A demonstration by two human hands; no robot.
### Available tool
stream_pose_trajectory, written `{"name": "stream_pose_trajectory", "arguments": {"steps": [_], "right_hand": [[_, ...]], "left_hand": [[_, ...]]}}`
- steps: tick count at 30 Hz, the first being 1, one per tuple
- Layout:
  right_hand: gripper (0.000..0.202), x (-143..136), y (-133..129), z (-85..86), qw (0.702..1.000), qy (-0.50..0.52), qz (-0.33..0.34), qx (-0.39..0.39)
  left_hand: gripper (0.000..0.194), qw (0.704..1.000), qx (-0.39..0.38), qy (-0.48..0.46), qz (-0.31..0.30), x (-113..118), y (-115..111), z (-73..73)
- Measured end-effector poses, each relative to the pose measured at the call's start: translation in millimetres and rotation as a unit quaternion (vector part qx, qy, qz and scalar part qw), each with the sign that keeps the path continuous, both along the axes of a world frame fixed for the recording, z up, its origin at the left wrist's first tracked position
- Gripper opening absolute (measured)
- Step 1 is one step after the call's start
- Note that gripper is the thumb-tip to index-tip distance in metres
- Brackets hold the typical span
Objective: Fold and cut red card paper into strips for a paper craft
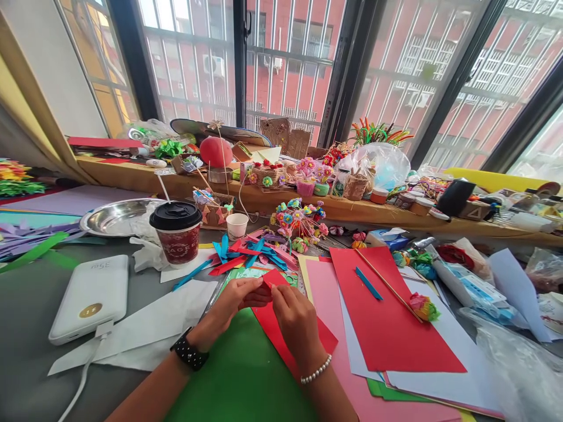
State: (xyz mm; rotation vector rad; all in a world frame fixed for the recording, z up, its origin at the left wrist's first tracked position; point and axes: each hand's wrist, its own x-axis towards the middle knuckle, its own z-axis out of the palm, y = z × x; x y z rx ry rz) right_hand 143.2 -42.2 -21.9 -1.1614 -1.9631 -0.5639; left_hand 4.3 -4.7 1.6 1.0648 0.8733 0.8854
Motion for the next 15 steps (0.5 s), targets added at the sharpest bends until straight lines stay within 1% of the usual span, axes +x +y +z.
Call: {"name": "stream_pose_trajectory", "arguments": {"steps": [3, 6, 8, 10, 11, 12, 13, 15], "right_hand": [[0.022, 0.2, -1.9, 0.5, 0.999, -0.031, -0.013, -0.013], [0.025, 0.3, -3.4, 1.3, 0.999, -0.032, -0.005, -0.043], [0.025, -0.3, -3.7, 3.0, 0.998, 0.004, 0.012, -0.065], [0.024, -1.2, -3.5, 5.6, 0.991, 0.082, 0.031, -0.106], [0.023, -1.6, -3.2, 7.2, 0.981, 0.134, 0.041, -0.135], [0.022, -1.7, -2.7, 8.9, 0.965, 0.193, 0.050, -0.171], [0.022, -1.4, -2.1, 10.5, 0.942, 0.254, 0.059, -0.211], [0.025, 0.1, -0.8, 13.1, 0.881, 0.358, 0.078, -0.299]], "left_hand": [[0.034, 1.000, -0.001, 0.007, 0.002, 0.3, -0.9, 2.6], [0.032, 1.000, 0.011, 0.020, 0.013, 0.7, -1.0, 2.2], [0.030, 0.999, 0.021, 0.020, 0.023, 0.8, -0.8, 1.0], [0.029, 0.999, 0.033, 0.018, 0.032, 0.7, -0.4, 0.0], [0.028, 0.998, 0.042, 0.015, 0.036, 0.6, -0.3, -0.2], [0.028, 0.998, 0.053, 0.013, 0.040, 0.5, -0.1, -0.1], [0.027, 0.997, 0.064, 0.013, 0.043, 0.3, 0.0, 0.2], [0.027, 0.995, 0.085, 0.011, 0.045, 0.2, 0.1, 1.3]]}}
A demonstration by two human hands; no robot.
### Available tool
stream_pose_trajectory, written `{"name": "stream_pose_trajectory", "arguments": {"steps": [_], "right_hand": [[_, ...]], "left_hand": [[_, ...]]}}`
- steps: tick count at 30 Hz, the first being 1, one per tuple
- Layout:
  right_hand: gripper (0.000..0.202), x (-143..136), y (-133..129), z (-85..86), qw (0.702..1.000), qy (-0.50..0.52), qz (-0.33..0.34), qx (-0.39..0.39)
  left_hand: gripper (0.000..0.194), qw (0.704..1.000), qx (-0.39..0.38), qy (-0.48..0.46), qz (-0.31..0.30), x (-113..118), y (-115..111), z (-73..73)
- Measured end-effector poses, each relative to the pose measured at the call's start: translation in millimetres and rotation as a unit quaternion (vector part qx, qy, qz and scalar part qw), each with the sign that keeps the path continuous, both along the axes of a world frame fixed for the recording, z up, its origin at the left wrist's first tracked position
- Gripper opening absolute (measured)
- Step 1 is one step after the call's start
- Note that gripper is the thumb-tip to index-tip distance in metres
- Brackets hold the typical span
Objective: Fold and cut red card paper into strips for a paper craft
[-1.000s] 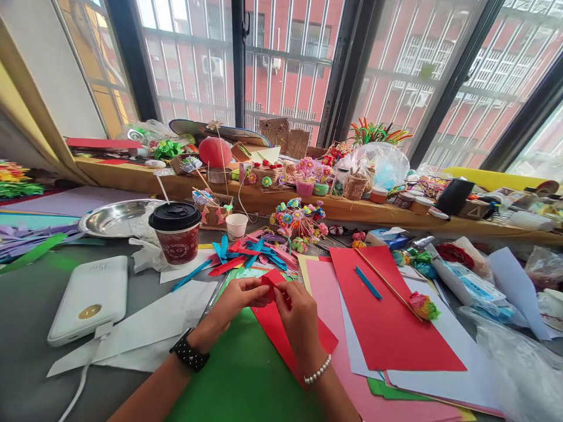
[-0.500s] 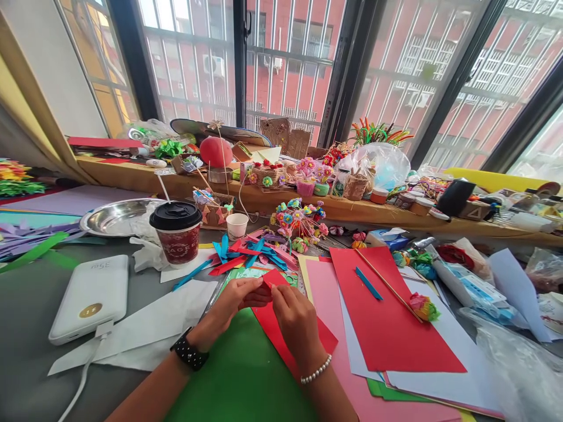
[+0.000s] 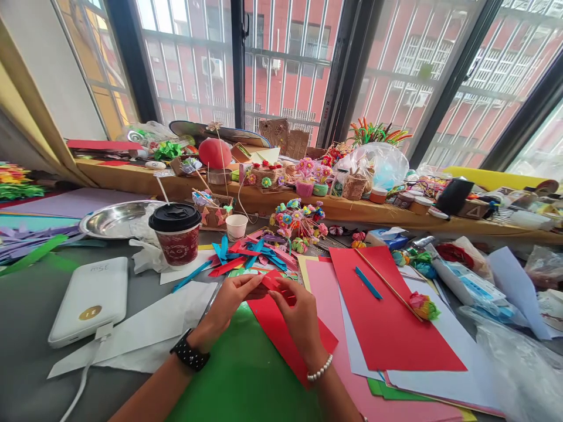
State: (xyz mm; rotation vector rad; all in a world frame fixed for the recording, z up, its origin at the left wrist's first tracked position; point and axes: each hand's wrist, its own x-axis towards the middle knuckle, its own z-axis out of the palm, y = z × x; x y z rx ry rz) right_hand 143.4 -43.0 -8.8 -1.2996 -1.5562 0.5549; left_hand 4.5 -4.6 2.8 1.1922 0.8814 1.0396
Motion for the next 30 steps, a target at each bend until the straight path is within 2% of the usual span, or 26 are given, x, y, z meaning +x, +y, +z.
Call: {"name": "stream_pose_trajectory", "arguments": {"steps": [3, 5, 20, 25, 30], "right_hand": [[0.029, 3.7, 1.7, 1.9, 0.985, 0.115, 0.052, -0.117], [0.030, 5.6, 2.1, 2.2, 0.973, 0.158, 0.076, -0.151], [0.025, 8.3, 3.1, 3.7, 0.937, 0.247, 0.094, -0.228], [0.024, 7.9, 3.8, 1.2, 0.933, 0.252, 0.112, -0.232], [0.025, 7.8, 1.1, 4.9, 0.925, 0.244, 0.145, -0.251]], "left_hand": [[0.026, 1.000, 0.004, 0.000, -0.011, 0.1, -0.1, 1.9], [0.024, 1.000, -0.001, 0.003, -0.018, 0.4, -0.1, 2.9], [0.023, 1.000, 0.020, 0.015, -0.012, -3.4, 2.2, 4.8], [0.021, 0.997, 0.027, 0.035, -0.057, -4.3, 5.0, 0.5], [0.021, 0.989, 0.074, 0.078, -0.098, -8.6, 9.8, -3.6]]}}
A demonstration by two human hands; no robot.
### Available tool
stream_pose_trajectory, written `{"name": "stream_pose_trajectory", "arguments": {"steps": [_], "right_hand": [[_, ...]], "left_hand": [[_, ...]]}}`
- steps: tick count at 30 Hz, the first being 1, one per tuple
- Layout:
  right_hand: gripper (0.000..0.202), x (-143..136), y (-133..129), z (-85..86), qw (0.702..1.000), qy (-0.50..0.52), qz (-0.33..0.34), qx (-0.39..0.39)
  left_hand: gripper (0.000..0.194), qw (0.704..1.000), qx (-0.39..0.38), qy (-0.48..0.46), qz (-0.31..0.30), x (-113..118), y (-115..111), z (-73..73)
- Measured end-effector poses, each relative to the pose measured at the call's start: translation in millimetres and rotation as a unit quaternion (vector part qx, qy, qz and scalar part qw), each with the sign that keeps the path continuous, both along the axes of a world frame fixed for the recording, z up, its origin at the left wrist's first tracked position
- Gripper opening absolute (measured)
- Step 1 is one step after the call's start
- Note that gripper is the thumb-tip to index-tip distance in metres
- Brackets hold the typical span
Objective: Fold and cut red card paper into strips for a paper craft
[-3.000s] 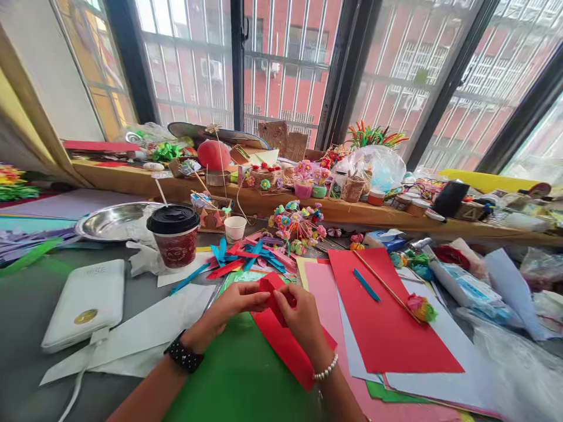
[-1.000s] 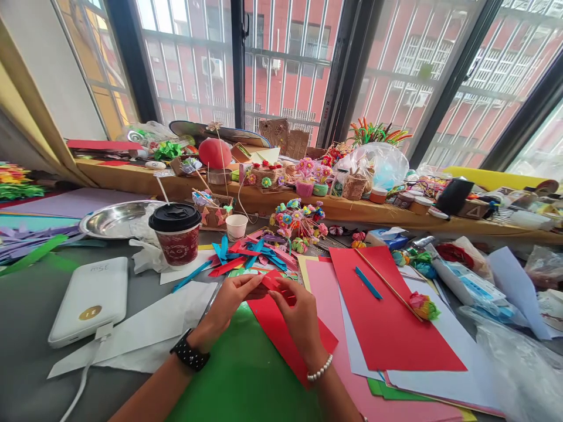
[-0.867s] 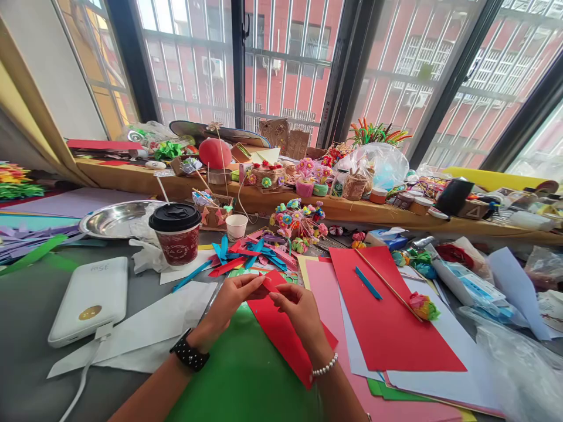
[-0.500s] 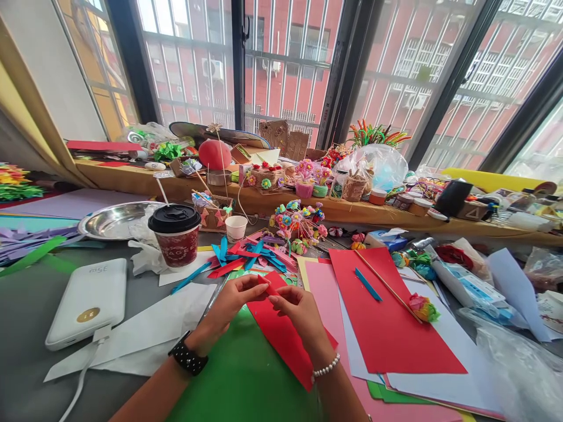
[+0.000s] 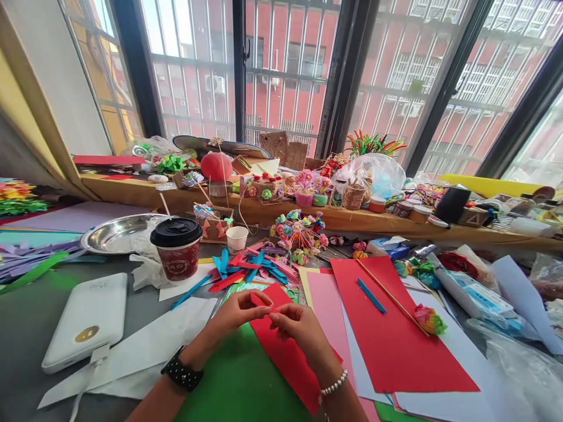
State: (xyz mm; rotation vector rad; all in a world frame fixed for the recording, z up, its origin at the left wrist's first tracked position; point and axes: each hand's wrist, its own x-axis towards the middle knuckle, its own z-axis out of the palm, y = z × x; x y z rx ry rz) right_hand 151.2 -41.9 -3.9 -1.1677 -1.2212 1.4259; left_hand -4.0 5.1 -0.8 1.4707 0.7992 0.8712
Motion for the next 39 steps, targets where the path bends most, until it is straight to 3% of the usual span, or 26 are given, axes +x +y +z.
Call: {"name": "stream_pose_trajectory", "arguments": {"steps": [4, 9, 14, 23, 39], "right_hand": [[0.030, 0.3, -0.3, 3.7, 1.000, -0.023, 0.006, 0.003], [0.030, 1.0, 2.7, 1.9, 0.995, -0.059, -0.019, 0.080], [0.020, 3.2, 0.6, 5.0, 0.978, -0.125, -0.033, 0.165], [0.020, 4.7, -0.1, -0.9, 0.947, -0.215, -0.030, 0.237], [0.018, 4.3, 1.7, -5.1, 0.942, -0.227, -0.005, 0.245]], "left_hand": [[0.024, 1.000, -0.013, -0.009, -0.008, -1.7, 2.4, -1.3], [0.027, 0.997, -0.054, -0.047, 0.014, 2.6, -2.0, 2.2], [0.027, 0.993, -0.095, -0.065, 0.034, 3.2, -5.9, 5.7], [0.027, 0.991, -0.104, -0.069, 0.048, 2.3, -3.4, 0.2], [0.026, 0.992, -0.094, -0.069, 0.051, 1.8, -3.1, 1.2]]}}
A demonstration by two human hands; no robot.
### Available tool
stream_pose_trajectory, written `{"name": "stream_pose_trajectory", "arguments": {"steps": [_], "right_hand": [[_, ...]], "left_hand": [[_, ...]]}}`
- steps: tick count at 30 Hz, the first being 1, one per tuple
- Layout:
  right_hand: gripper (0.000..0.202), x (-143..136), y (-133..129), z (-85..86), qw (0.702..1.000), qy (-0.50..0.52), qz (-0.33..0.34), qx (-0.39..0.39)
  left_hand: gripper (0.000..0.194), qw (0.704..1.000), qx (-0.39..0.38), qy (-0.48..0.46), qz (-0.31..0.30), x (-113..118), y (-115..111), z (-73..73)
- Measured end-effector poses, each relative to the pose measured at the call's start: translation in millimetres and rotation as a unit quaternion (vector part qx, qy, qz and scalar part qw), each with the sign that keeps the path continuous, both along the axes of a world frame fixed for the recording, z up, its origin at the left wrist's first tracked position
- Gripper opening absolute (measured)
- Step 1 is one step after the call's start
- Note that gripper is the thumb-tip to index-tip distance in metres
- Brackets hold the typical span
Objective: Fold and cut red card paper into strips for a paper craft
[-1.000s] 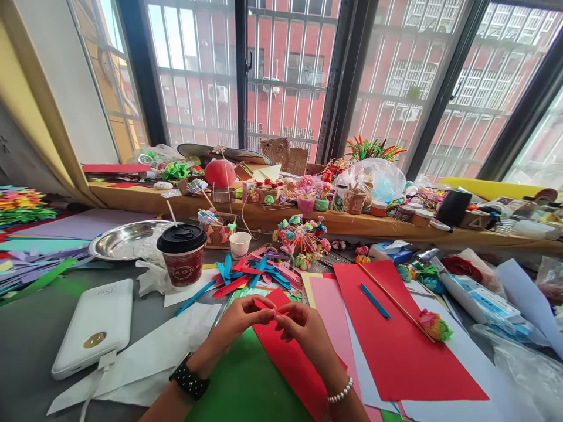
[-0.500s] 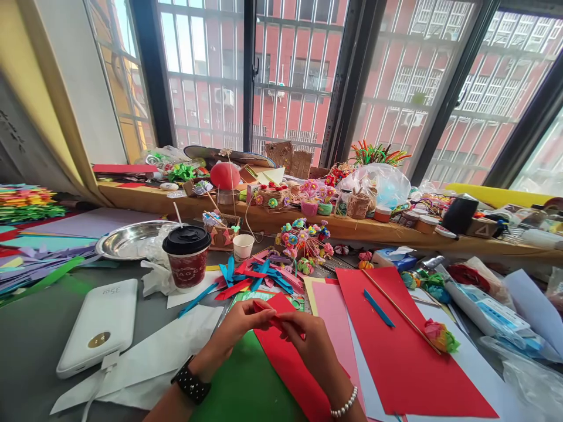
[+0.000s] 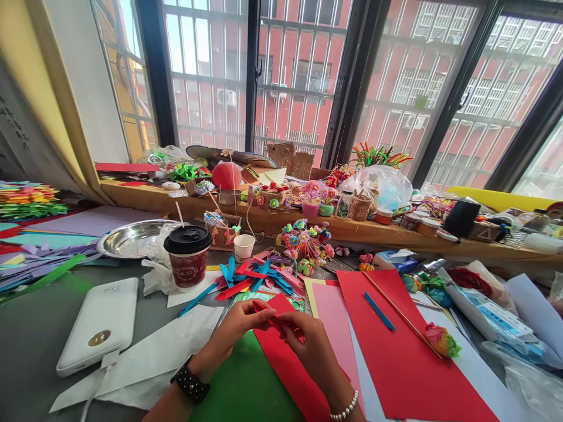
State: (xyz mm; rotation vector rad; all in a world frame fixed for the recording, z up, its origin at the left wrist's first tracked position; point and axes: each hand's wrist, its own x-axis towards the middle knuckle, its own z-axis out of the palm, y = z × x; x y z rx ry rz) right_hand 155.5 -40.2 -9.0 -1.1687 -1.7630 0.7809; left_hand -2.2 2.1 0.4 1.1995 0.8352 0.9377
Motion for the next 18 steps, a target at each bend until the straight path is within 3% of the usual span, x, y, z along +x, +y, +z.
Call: {"name": "stream_pose_trajectory", "arguments": {"steps": [6, 13, 18], "right_hand": [[0.018, -0.4, -0.1, 2.3, 0.999, -0.011, -0.023, 0.023], [0.021, 4.2, 0.2, 4.8, 0.999, 0.023, -0.034, 0.014], [0.023, 2.1, -0.5, 5.6, 0.999, 0.026, -0.023, 0.011]], "left_hand": [[0.027, 1.000, -0.015, -0.004, -0.003, -0.1, 1.5, -1.2], [0.026, 0.997, -0.009, -0.033, -0.075, -5.1, 4.2, -2.2], [0.025, 0.999, -0.003, -0.030, -0.023, -2.2, 2.7, -1.0]]}}
